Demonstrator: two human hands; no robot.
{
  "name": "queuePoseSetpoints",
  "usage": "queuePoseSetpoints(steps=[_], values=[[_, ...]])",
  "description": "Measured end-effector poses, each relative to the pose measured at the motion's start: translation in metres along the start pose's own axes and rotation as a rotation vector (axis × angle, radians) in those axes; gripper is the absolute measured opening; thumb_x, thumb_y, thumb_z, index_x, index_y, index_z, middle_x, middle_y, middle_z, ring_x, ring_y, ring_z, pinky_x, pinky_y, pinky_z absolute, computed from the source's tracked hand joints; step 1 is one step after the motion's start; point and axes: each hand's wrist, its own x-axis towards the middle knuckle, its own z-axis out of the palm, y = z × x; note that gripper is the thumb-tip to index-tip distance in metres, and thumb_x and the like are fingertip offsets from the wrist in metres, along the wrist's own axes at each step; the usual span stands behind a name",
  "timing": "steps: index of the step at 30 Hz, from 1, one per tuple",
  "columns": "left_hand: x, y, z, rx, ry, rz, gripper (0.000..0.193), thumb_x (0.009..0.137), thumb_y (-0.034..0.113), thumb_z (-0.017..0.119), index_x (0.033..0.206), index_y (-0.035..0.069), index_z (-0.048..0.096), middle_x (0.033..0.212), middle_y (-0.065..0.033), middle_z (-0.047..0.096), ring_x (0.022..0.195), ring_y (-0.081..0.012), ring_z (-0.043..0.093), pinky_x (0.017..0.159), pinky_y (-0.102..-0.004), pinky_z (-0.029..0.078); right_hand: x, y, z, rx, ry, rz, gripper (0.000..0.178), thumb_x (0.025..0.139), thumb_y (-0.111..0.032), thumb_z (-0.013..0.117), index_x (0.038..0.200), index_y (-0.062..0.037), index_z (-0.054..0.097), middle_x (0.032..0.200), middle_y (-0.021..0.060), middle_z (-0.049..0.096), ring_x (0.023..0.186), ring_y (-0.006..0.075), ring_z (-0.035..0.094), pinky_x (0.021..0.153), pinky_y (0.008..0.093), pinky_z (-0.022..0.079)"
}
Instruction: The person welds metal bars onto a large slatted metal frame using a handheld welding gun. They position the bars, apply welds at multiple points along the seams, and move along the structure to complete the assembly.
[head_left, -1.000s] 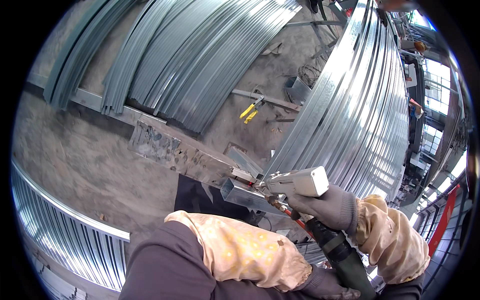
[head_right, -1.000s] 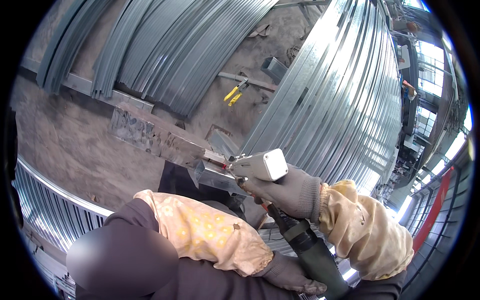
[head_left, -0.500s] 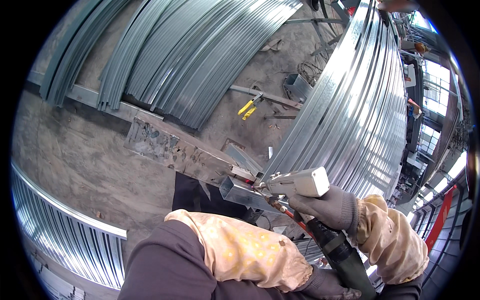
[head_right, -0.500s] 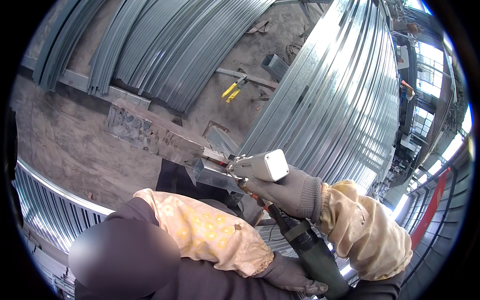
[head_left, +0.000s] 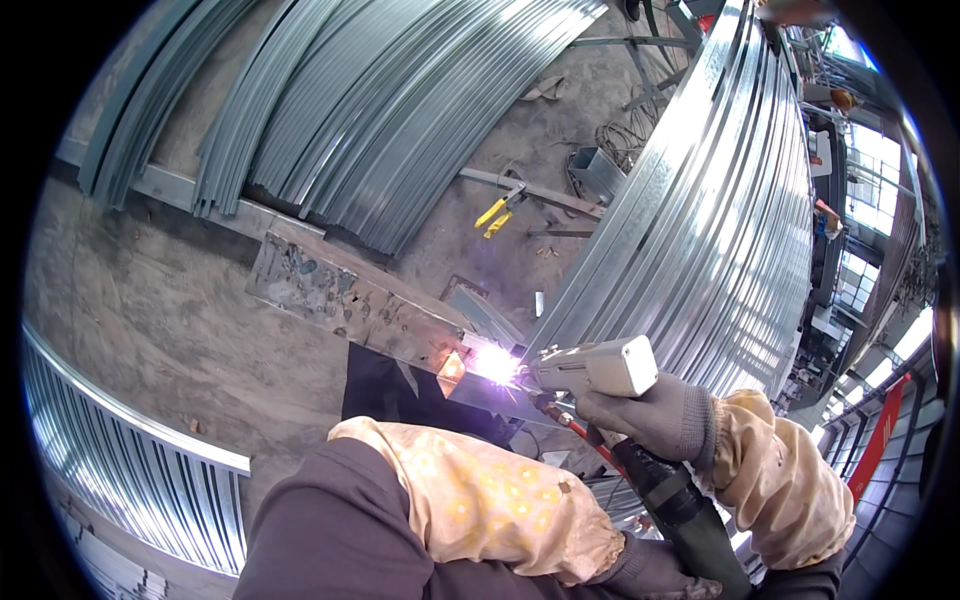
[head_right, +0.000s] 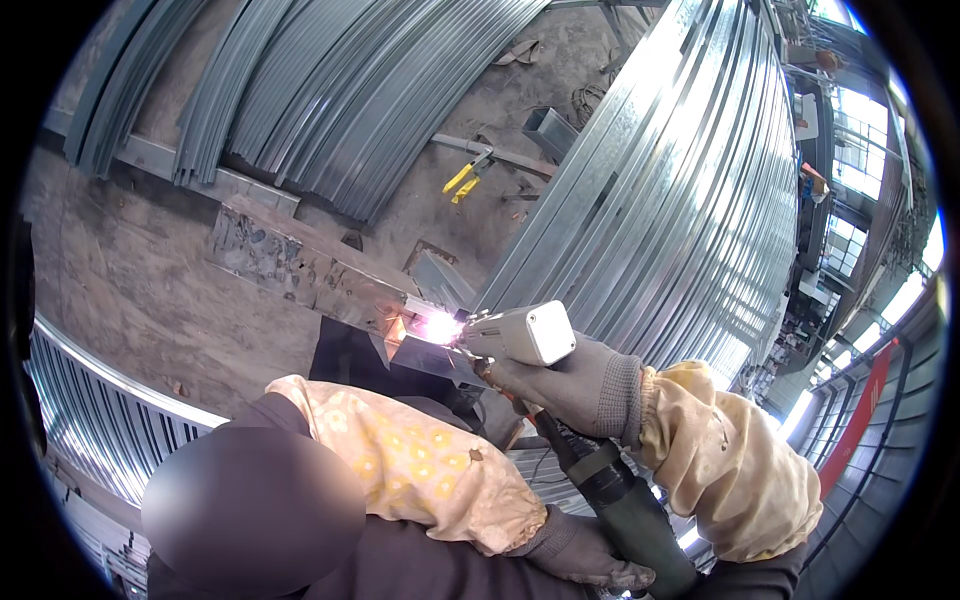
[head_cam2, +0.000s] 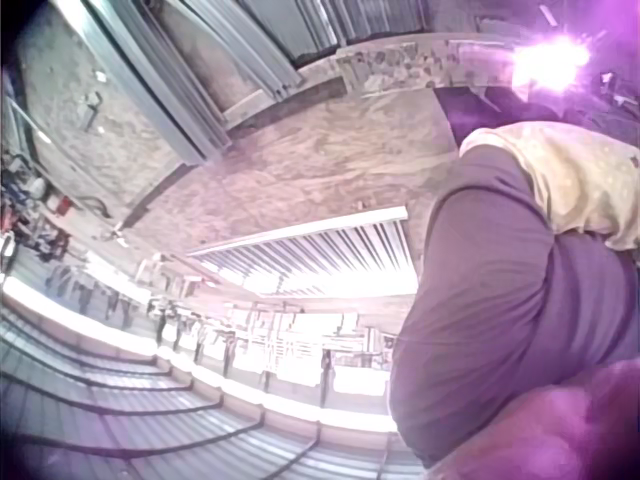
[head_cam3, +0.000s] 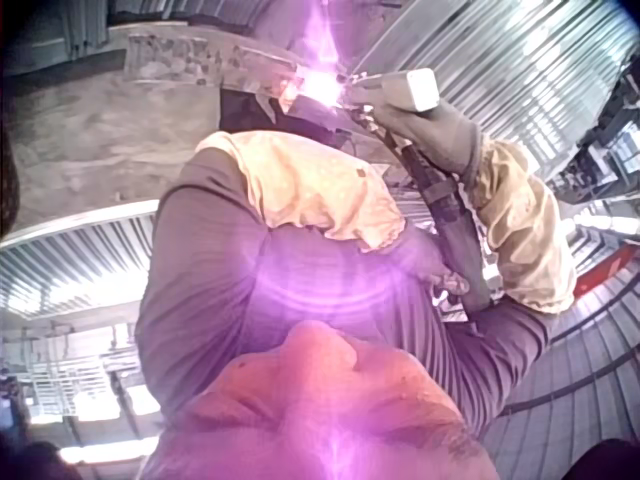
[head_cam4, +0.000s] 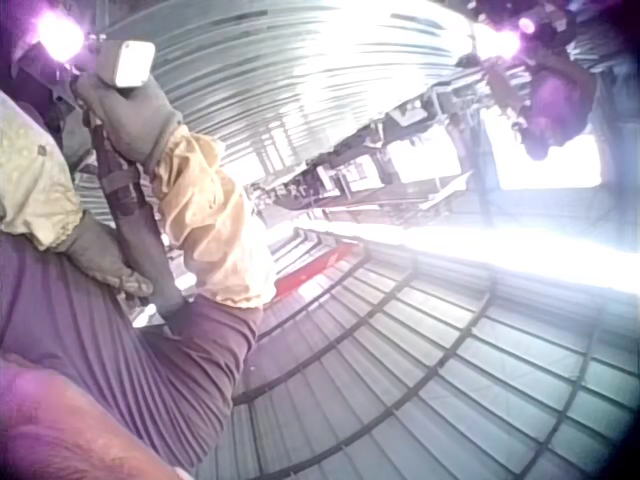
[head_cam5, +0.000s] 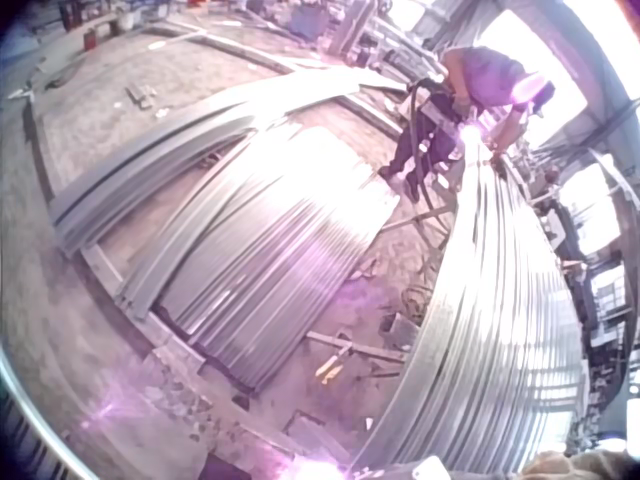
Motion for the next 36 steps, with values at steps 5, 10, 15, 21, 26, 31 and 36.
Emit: queuePoseSetpoints(steps=[5,10,15,21,26,31,36], values=[[0.007,-0.008,-0.001,-0.096,-0.018,0.005,0.03,0.111,0.024,0.043,0.123,0.002,0.059,0.115,-0.013,0.064,0.102,-0.0236,0.063,0.091,-0.0347,0.052,-0.001,-0.001,0.0,0.028,-0.011,-0.011,0.036,0.105,-0.025,0.06,0.129,0.0019,0.06,0.089,0.005,0.066,0.08,0.0132,0.065,0.073,0.0307,0.053],[0.012,-0.056,0.021,0.211,0.226,0.397,0.031,0.11,0.027,0.047,0.116,0.001,0.063,0.106,-0.0124,0.067,0.097,-0.0247,0.062,0.088,-0.0357,0.051,-0.001,0.003,0.001,0.031,-0.002,-0.037,0.036,0.105,-0.026,0.06,0.129,0.0005,0.061,0.089,0.0039,0.066,0.079,0.0117,0.063,0.071,0.0297,0.053],[0.008,-0.025,0.008,0.196,0.111,0.144,0.031,0.111,0.024,0.044,0.124,0.001,0.059,0.114,-0.0127,0.065,0.104,-0.0245,0.063,0.092,-0.0363,0.052,-0.003,0.008,0.002,0.039,0.014,-0.054,0.039,0.105,-0.031,0.059,0.13,-0.0023,0.061,0.089,0.0025,0.066,0.076,0.0095,0.061,0.066,0.0278,0.053],[0.01,-0.051,0.015,0.327,0.14,0.29,0.033,0.111,0.025,0.042,0.128,0.002,0.058,0.122,-0.0156,0.062,0.114,-0.0263,0.061,0.099,-0.0374,0.05,-0.006,0.005,0.003,0.021,0.022,-0.044,0.041,0.105,-0.032,0.058,0.135,-0.0038,0.06,0.092,0.0036,0.067,0.077,0.01,0.062,0.067,0.0279,0.053],[0.016,-0.075,0.02,0.49,0.181,0.375,0.034,0.111,0.026,0.041,0.131,0.003,0.057,0.129,-0.0179,0.06,0.122,-0.0277,0.059,0.105,-0.0383,0.048,-0.008,0.01,0.005,0.055,0.047,-0.053,0.042,0.104,-0.03,0.06,0.137,-0.0047,0.059,0.091,0.0041,0.068,0.077,0.0101,0.062,0.068,0.0277,0.053],[0.011,-0.045,0.017,0.212,0.167,0.213,0.033,0.109,0.03,0.047,0.121,0.003,0.062,0.115,-0.016,0.065,0.108,-0.027,0.062,0.094,-0.0389,0.049,-0.01,0.014,0.005,0.05,0.058,-0.047,0.042,0.104,-0.027,0.06,0.14,-0.0064,0.059,0.095,0.0045,0.068,0.079,0.0103,0.063,0.07,0.0275,0.054],[0.003,0.018,-0.003,-0.034,-0.023,-0.157,0.032,0.108,0.03,0.048,0.117,0.002,0.064,0.11,-0.0155,0.069,0.104,-0.0264,0.064,0.09,-0.0386,0.051,-0.011,0.017,0.005,0.037,0.06,-0.161,0.042,0.104,-0.026,0.059,0.142,-0.0073,0.059,0.097,0.0042,0.068,0.08,0.0107,0.063,0.072,0.0285,0.054]])
